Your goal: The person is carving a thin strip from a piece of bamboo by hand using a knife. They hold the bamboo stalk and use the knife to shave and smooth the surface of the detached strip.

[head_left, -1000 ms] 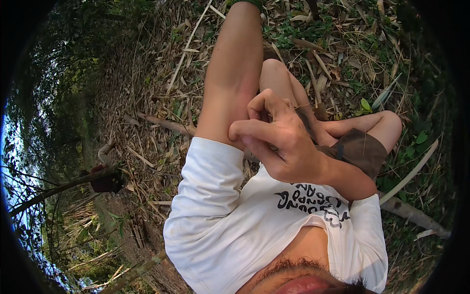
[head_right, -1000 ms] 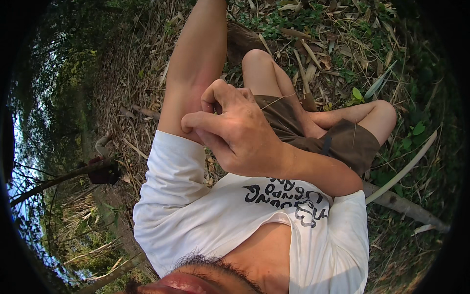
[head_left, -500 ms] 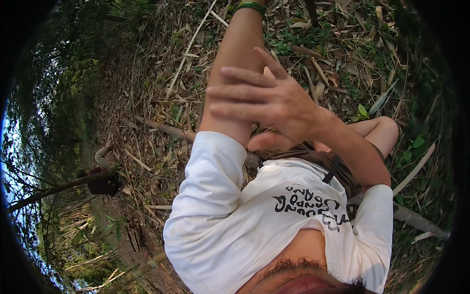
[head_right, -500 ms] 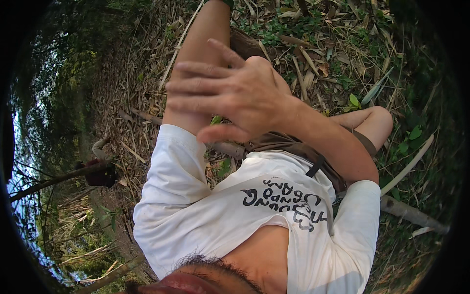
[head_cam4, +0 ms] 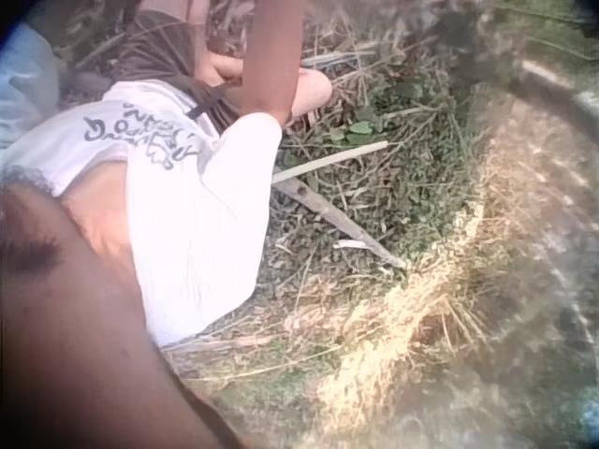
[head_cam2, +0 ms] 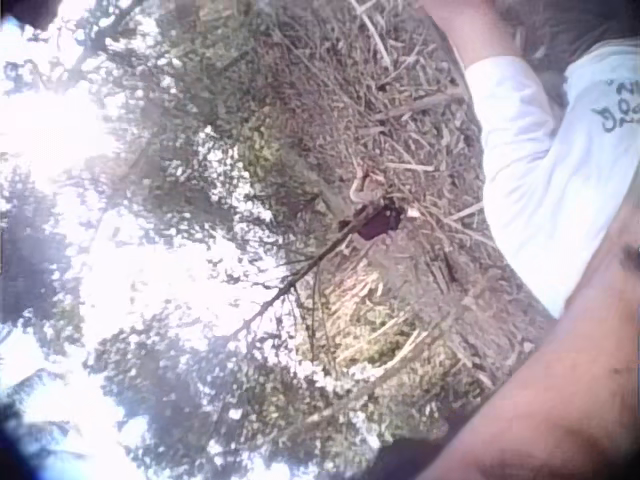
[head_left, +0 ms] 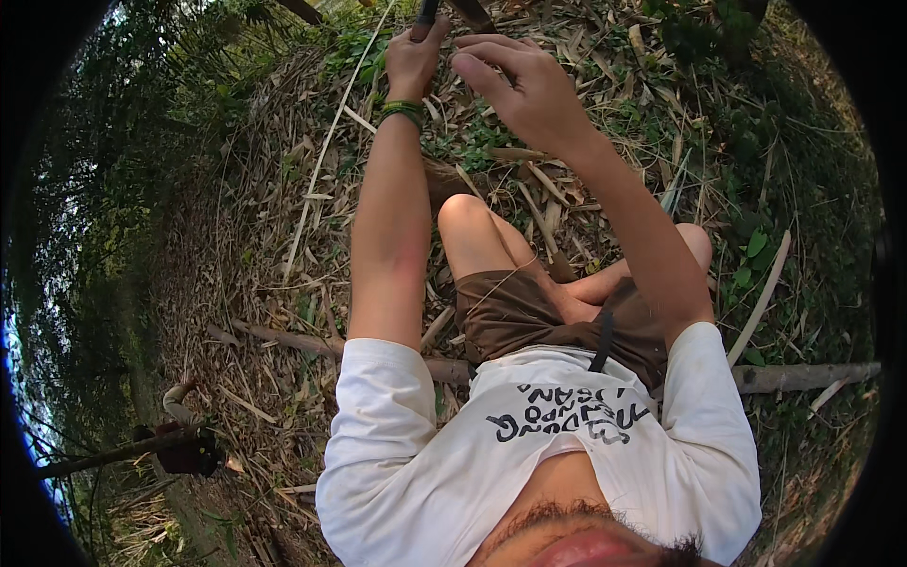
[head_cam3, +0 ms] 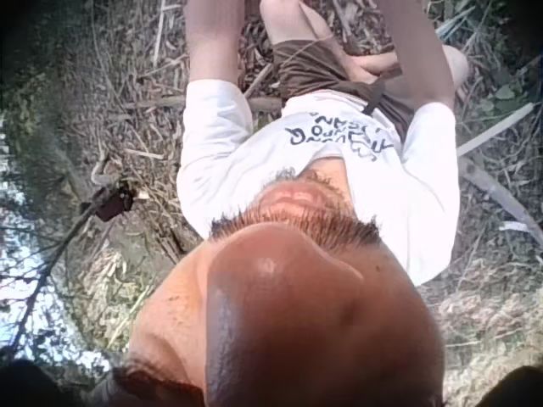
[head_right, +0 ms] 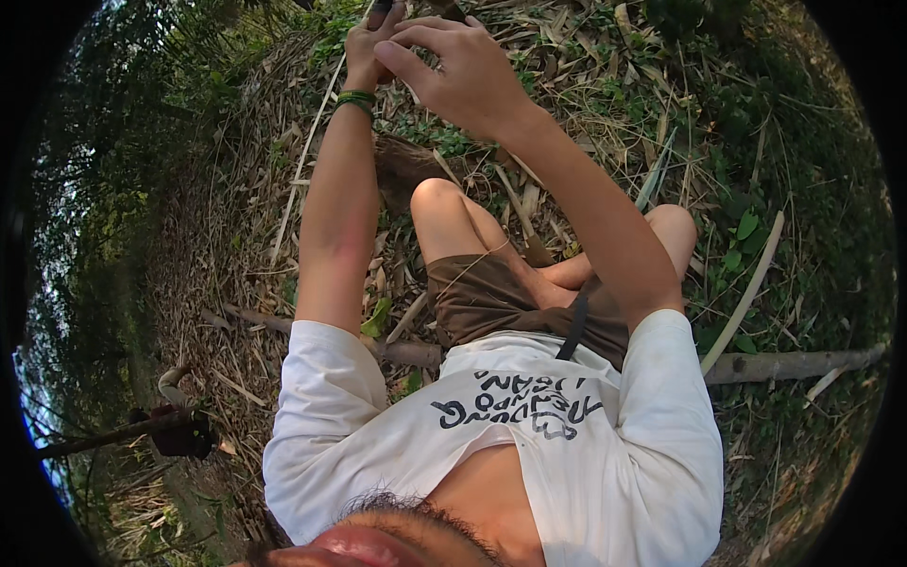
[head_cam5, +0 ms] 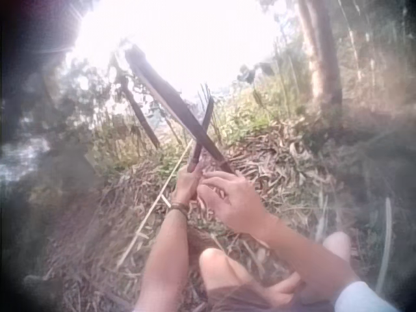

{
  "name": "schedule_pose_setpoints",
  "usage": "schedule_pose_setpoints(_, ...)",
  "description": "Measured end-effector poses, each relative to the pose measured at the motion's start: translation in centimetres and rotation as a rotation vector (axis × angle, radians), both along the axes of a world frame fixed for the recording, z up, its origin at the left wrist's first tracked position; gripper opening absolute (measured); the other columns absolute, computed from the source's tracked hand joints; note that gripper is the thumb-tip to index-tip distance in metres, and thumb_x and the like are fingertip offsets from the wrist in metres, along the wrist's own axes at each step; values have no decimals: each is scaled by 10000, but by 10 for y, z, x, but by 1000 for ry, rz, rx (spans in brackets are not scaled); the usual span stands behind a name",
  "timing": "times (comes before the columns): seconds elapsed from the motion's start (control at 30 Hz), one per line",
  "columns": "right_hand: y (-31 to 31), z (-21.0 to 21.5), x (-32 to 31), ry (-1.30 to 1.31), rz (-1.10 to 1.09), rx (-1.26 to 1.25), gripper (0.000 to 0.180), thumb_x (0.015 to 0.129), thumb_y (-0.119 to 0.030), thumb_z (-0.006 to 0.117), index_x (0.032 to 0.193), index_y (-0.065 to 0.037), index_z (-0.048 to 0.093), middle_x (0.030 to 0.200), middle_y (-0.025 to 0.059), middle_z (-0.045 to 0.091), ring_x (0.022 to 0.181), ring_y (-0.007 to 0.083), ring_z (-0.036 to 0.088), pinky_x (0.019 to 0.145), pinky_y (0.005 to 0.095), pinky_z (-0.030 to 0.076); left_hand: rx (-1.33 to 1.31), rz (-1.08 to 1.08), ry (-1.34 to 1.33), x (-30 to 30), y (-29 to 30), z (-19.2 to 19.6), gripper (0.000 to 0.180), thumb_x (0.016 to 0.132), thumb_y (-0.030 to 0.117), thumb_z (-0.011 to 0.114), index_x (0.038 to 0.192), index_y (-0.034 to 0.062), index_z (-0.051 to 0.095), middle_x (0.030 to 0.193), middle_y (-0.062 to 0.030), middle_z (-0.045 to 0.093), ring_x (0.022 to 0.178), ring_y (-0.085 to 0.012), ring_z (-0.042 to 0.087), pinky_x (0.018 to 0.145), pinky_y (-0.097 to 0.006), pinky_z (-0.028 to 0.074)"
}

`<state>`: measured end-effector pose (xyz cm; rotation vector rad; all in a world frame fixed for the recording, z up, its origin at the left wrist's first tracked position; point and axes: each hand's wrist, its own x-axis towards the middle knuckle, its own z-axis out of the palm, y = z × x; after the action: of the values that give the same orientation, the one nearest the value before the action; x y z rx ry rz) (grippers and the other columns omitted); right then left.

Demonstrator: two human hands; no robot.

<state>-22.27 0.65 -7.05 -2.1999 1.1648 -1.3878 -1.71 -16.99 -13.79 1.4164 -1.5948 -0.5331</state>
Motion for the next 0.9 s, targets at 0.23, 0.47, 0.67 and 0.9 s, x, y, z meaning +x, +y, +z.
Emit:
schedule_pose_setpoints(0.23,-33,-21,-92,128,-278,-207,344,918,-331,681,1184,-113,695,1277,70,657,1200,283,609,1056,456,457,44,-7,-87,-17,8,14,560,841,594,718,740,44,705,596,-22,595,559,-136,559,562,-343,446)
schedule_pose_setpoints(0.47,-107,32,-92,476,-324,-795,408,927,-292,573,1276,-92,641,1396,176,569,1378,301,463,1173,530,281,78,-163,-216,-2,29,23,509,876,522,727,714,48,636,550,22,493,493,-97,444,490,-311,349)
schedule_pose_setpoints(0.67,-158,17,-95,893,-333,-638,281,957,-255,595,1215,-155,639,1186,39,643,1153,240,614,1095,451,394,-85,-255,-336,12,41,24,472,886,461,747,725,46,591,555,8,475,527,-97,436,520,-311,351)
schedule_pose_setpoints(0.9,-137,64,-121,755,-302,-661,200,931,-266,559,964,-103,669,945,107,675,953,277,667,885,431,506,-259,-250,-420,3,34,79,484,860,511,755,776,40,678,561,17,460,539,-99,395,521,-302,309)
